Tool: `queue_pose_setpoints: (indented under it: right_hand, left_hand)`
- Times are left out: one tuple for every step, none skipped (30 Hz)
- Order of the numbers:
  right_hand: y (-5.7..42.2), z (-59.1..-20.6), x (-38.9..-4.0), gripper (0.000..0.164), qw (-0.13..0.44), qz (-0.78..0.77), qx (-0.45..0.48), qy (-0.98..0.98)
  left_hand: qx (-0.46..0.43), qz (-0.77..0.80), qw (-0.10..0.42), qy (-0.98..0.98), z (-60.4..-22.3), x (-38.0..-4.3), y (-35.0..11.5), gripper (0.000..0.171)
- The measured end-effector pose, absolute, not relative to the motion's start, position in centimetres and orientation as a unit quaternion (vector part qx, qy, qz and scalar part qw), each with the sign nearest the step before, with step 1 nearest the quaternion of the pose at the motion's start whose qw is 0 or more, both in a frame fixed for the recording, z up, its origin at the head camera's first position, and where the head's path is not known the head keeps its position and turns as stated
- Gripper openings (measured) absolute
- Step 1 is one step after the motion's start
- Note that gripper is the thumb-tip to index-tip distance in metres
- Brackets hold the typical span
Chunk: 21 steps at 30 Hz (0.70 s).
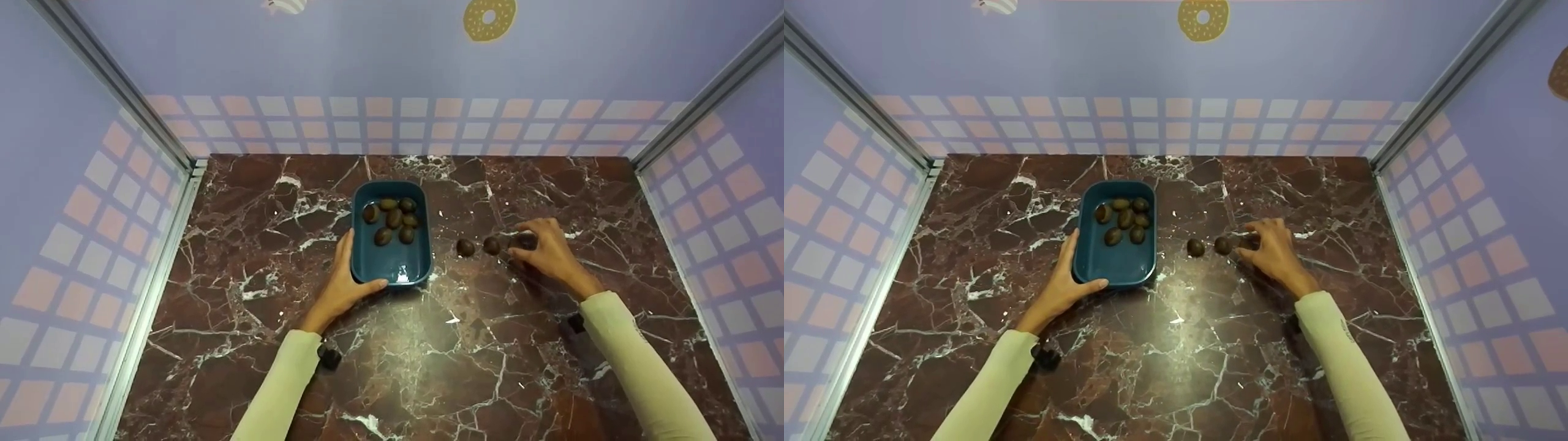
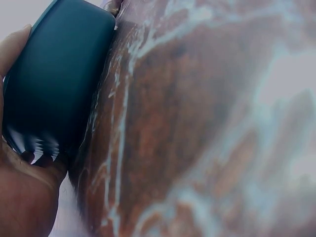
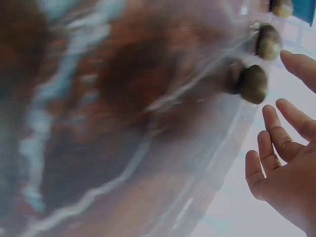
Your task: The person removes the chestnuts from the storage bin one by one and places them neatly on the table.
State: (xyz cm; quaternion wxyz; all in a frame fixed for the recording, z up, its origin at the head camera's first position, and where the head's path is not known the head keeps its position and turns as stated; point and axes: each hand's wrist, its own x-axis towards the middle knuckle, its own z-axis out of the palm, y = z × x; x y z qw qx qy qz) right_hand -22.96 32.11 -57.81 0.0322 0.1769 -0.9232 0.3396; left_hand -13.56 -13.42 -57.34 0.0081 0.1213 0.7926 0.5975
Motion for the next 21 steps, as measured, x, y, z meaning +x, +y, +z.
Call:
queue_pose_setpoints:
  right_hand:
    - [31.8,-57.5,-23.1,0.052,0.033,0.337,0.178,-0.924]
    - [31.5,-57.2,-23.2,0.052,0.033,0.337,0.181,-0.923]
    - [31.2,-57.0,-23.3,0.052,0.032,0.336,0.184,-0.923]
    - [30.8,-56.7,-23.5,0.053,0.030,0.339,0.187,-0.922]
    - [30.4,-56.5,-23.6,0.053,0.030,0.338,0.191,-0.921]
    - [30.0,-56.3,-23.8,0.054,0.031,0.337,0.196,-0.920]
    - [29.5,-56.1,-23.9,0.054,0.032,0.338,0.200,-0.919]
    - [29.1,-55.9,-24.1,0.055,0.032,0.340,0.205,-0.917]
    - [28.6,-55.7,-24.2,0.055,0.033,0.341,0.210,-0.916]
    - [28.1,-55.6,-24.3,0.054,0.035,0.341,0.214,-0.915]
    - [27.5,-55.4,-24.4,0.054,0.036,0.341,0.219,-0.914]
    - [27.0,-55.3,-24.5,0.054,0.036,0.342,0.223,-0.912]
    - [26.4,-55.2,-24.6,0.053,0.036,0.340,0.228,-0.912]
    - [25.9,-55.0,-24.7,0.053,0.036,0.338,0.234,-0.911]
    - [25.3,-55.0,-24.8,0.052,0.036,0.339,0.240,-0.909]
    - [24.7,-54.8,-24.9,0.052,0.036,0.337,0.246,-0.908]
    - [24.2,-54.7,-25.0,0.052,0.034,0.339,0.253,-0.905]
    - [23.6,-54.6,-25.0,0.051,0.034,0.337,0.260,-0.904]
    - [23.1,-54.5,-25.1,0.051,0.033,0.335,0.266,-0.903]
    - [22.6,-54.4,-25.1,0.051,0.031,0.335,0.271,-0.902]
    - [22.1,-54.3,-25.1,0.050,0.030,0.334,0.276,-0.901]
  left_hand:
    - [0.123,0.598,0.010,0.792,-57.3,-13.6,-13.4,0.117]
    - [0.124,0.598,0.011,0.792,-57.3,-13.6,-13.4,0.117]
    - [0.125,0.598,0.012,0.792,-57.3,-13.6,-13.4,0.117]
    - [0.125,0.598,0.013,0.791,-57.3,-13.6,-13.4,0.117]
    - [0.125,0.597,0.011,0.793,-57.3,-13.6,-13.5,0.117]
    - [0.125,0.595,0.011,0.794,-57.3,-13.6,-13.5,0.117]
    - [0.126,0.593,0.011,0.795,-57.3,-13.6,-13.5,0.117]
    - [0.125,0.592,0.010,0.796,-57.3,-13.6,-13.6,0.117]
    - [0.125,0.591,0.011,0.797,-57.3,-13.6,-13.6,0.117]
    - [0.126,0.590,0.012,0.798,-57.3,-13.6,-13.7,0.118]
    - [0.127,0.588,0.014,0.798,-57.3,-13.6,-13.7,0.118]
    - [0.127,0.589,0.015,0.798,-57.2,-13.6,-13.7,0.119]
    - [0.125,0.590,0.016,0.798,-57.2,-13.6,-13.8,0.119]
    - [0.124,0.591,0.017,0.797,-57.2,-13.6,-13.8,0.120]
    - [0.124,0.591,0.019,0.797,-57.2,-13.6,-13.8,0.120]
    - [0.124,0.591,0.019,0.797,-57.2,-13.6,-13.8,0.120]
    - [0.123,0.592,0.019,0.796,-57.2,-13.6,-13.7,0.120]
    - [0.123,0.592,0.017,0.797,-57.2,-13.6,-13.7,0.120]
    - [0.123,0.591,0.014,0.797,-57.2,-13.6,-13.7,0.120]
    - [0.124,0.590,0.012,0.798,-57.3,-13.7,-13.6,0.121]
    - [0.124,0.591,0.009,0.797,-57.3,-13.7,-13.5,0.121]
